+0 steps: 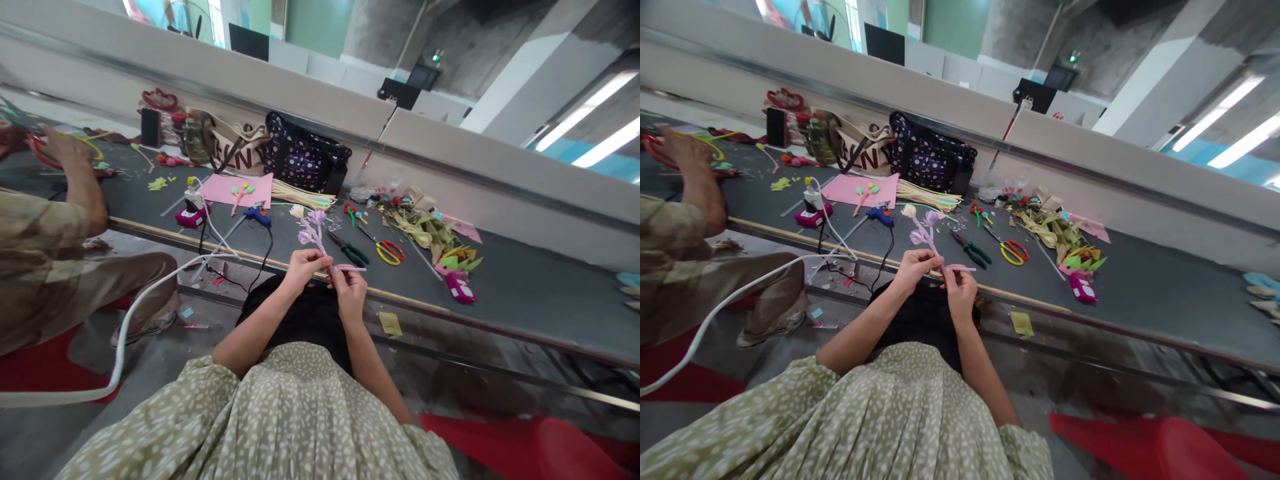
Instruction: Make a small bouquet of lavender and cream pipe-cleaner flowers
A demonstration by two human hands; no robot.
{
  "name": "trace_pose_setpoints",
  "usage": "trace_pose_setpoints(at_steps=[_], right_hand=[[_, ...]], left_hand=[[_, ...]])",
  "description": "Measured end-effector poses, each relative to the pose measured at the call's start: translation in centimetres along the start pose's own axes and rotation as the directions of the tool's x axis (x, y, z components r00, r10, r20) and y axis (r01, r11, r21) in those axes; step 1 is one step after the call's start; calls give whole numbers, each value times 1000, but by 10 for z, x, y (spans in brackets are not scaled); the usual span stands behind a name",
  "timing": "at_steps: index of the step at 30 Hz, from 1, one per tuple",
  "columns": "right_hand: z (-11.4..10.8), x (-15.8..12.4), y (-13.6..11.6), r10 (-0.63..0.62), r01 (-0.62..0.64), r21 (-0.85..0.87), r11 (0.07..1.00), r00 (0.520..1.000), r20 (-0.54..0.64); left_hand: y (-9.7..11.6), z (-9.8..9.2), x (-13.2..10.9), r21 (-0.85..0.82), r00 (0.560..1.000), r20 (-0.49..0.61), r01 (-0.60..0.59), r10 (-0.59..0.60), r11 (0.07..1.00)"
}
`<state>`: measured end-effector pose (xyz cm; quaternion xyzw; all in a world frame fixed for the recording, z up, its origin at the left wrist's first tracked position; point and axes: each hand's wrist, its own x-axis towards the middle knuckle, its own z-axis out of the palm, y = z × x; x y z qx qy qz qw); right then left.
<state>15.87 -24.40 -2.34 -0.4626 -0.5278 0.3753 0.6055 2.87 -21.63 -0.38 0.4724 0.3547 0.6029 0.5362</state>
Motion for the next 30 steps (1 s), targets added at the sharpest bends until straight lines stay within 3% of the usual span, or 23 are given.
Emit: trace_pose_setpoints(at_steps=[13,20,30], right_hand=[[-1,-2,-6,-16,16,-31,999,1000,-2],[0,0,-7,150,-155,168,974,988,39],[-4,2,-11,367,-422,410,809,906,208]], left_hand=[[3,0,-1,8,999,33,3,-3,1000],[1,-2,-1,51,992,114,-53,47,997],[-2,-3,-2,-38,974,222,-35,43,999]])
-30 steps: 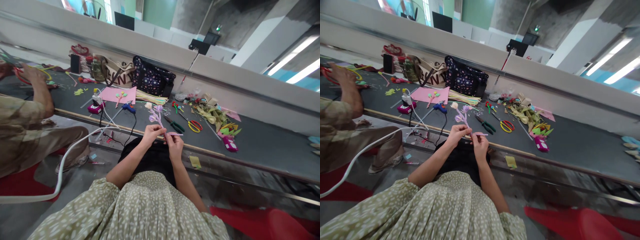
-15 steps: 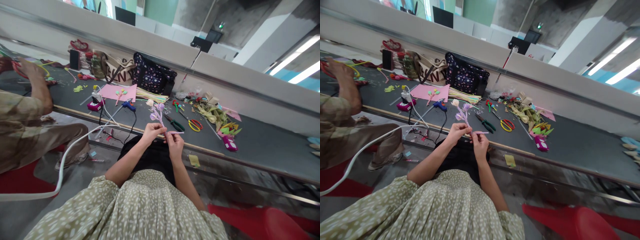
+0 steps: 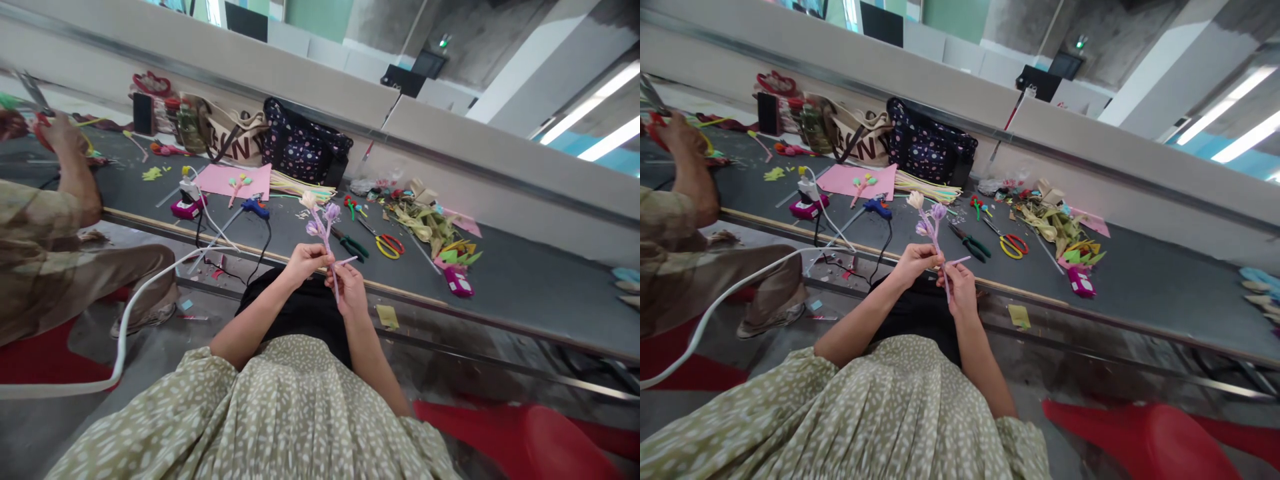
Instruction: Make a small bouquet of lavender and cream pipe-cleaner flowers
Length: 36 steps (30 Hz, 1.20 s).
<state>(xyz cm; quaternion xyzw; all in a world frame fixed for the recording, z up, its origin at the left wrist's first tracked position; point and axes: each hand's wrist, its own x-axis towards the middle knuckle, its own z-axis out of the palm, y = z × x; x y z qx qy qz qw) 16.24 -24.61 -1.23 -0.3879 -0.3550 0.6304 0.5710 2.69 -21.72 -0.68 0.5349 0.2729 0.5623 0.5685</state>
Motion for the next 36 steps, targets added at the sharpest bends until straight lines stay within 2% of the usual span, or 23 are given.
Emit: trace_pose_setpoints(at_steps=[5,7,12,17,20,24,26,29,31,32,36], right_hand=[[-3,1,0,108,-119,121,985,989,99],[-2,0,-1,96,-107,108,988,990,100],[3,-2,0,-69,70,-35,997,997,23],[4,-5,5,-273,257,-258,931,962,-27],[1,-8,7,-441,391,-434,812,897,-16],[-5,-8,9,-676,541,-690,481,730,102],[-8,-7,11,-725,575,-754,319,660,196],[-11,-6,13,-730,586,-785,202,624,278],[-10,-6,12,-724,581,-786,212,634,273],[-9,-7,11,-718,576,-779,249,649,251],[-1,-10,5,-662,551,-672,496,740,119]], left_hand=[[1,0,0,-17,999,34,21,-21,1000],[3,1,0,-27,999,39,30,-29,999],[8,0,2,18,1000,6,11,-11,1000],[10,0,1,56,1000,-21,17,-16,998],[11,2,0,79,999,-35,14,-11,997],[10,5,0,114,997,-76,4,4,994],[9,5,1,100,994,-109,11,0,995],[6,6,2,69,989,-150,26,-16,997],[4,5,1,64,987,-157,31,-21,997],[3,5,1,71,988,-155,35,-23,997],[1,4,1,131,989,-148,46,-26,990]])
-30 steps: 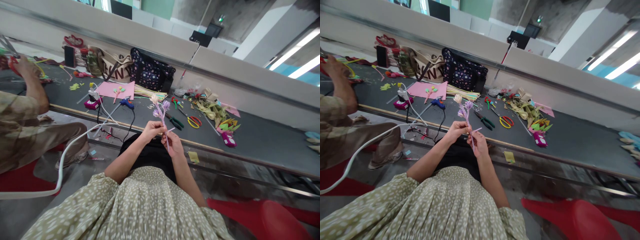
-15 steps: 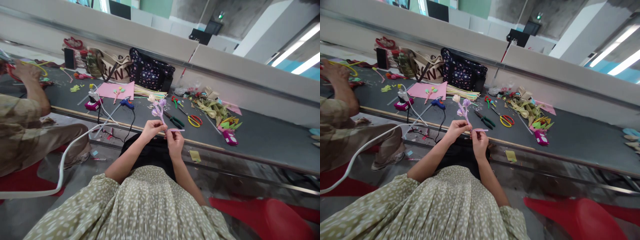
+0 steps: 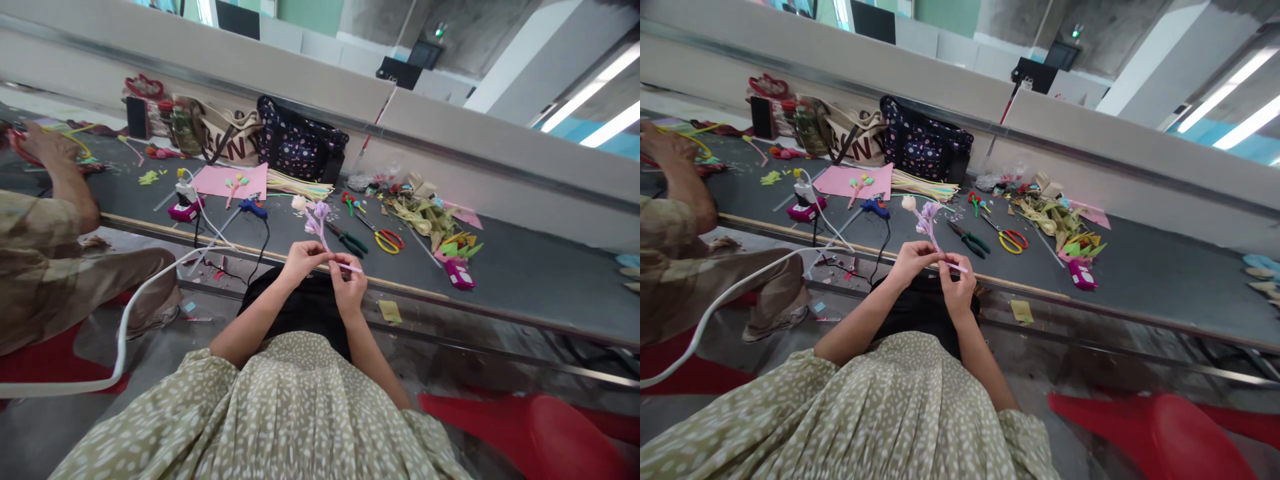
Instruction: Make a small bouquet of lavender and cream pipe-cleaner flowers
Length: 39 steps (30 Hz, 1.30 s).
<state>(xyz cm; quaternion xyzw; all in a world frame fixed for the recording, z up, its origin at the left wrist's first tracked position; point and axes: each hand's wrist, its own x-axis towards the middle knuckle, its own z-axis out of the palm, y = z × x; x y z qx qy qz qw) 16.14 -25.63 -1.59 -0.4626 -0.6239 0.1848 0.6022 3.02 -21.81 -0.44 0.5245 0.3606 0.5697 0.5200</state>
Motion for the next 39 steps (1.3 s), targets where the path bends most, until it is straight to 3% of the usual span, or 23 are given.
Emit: trace_pose_setpoints(at_steps=[7,10,14,20,29,39], right_hand=[[4,7,-2,242,-222,190,956,966,-87],[3,7,2,263,-231,255,939,959,-101],[-3,3,3,183,-171,218,961,983,-33],[-10,-3,-1,-4,9,-77,997,998,64],[-9,0,7,-272,288,-308,907,958,95],[-9,1,5,-268,294,-346,891,956,122]], left_hand=[[-1,2,-1,11,1000,18,14,-14,1000],[1,1,-1,-13,1000,8,8,-8,1000],[6,-1,-1,-21,1000,-25,13,-14,1000],[8,-2,0,-59,1000,-14,12,-13,998],[1,-2,0,-62,1000,-10,6,-7,998],[0,0,0,-61,997,-72,-11,6,998]])
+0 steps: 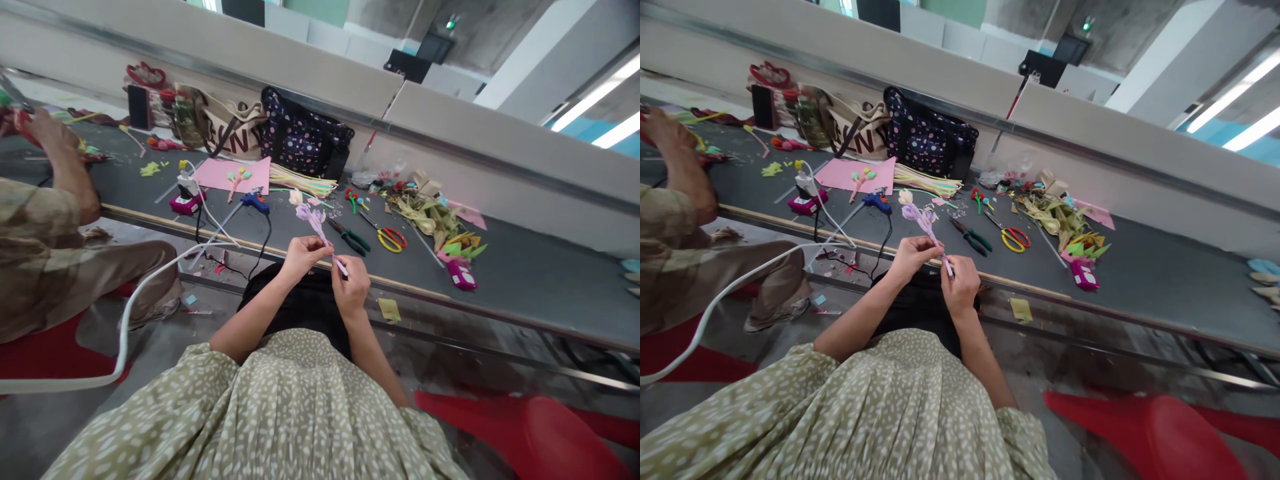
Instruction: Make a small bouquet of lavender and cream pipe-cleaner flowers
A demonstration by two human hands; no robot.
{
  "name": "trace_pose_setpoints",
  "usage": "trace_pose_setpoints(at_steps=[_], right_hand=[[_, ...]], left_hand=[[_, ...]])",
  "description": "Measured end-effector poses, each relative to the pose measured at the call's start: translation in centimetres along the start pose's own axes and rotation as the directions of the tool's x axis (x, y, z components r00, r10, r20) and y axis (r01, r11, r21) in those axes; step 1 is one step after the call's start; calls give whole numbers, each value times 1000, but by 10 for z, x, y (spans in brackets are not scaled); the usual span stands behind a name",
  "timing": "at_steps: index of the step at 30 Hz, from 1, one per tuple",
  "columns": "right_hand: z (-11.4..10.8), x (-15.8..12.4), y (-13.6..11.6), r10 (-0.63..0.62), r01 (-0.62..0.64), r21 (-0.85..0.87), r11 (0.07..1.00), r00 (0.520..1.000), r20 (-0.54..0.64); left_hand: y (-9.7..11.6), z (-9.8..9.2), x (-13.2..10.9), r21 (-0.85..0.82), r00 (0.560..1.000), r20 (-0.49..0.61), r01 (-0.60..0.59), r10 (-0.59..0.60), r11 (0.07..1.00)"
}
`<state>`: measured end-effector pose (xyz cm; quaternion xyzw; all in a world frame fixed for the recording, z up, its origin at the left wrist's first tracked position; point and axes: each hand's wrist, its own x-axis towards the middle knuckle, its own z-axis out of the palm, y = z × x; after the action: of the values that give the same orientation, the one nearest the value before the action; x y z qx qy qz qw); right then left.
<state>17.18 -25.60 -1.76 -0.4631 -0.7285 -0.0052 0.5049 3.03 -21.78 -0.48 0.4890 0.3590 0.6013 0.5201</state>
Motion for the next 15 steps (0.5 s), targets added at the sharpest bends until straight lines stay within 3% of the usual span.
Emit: trace_pose_setpoints(at_steps=[5,9,15], right_hand=[[2,2,1,51,-50,30,998,998,-42],[4,3,1,193,-187,152,971,981,-27],[3,7,-1,413,-422,427,800,903,118]], left_hand=[[-1,0,0,21,1000,3,-30,30,999],[2,0,-2,23,999,16,-35,35,999],[1,-3,-2,38,996,74,-46,43,998]])
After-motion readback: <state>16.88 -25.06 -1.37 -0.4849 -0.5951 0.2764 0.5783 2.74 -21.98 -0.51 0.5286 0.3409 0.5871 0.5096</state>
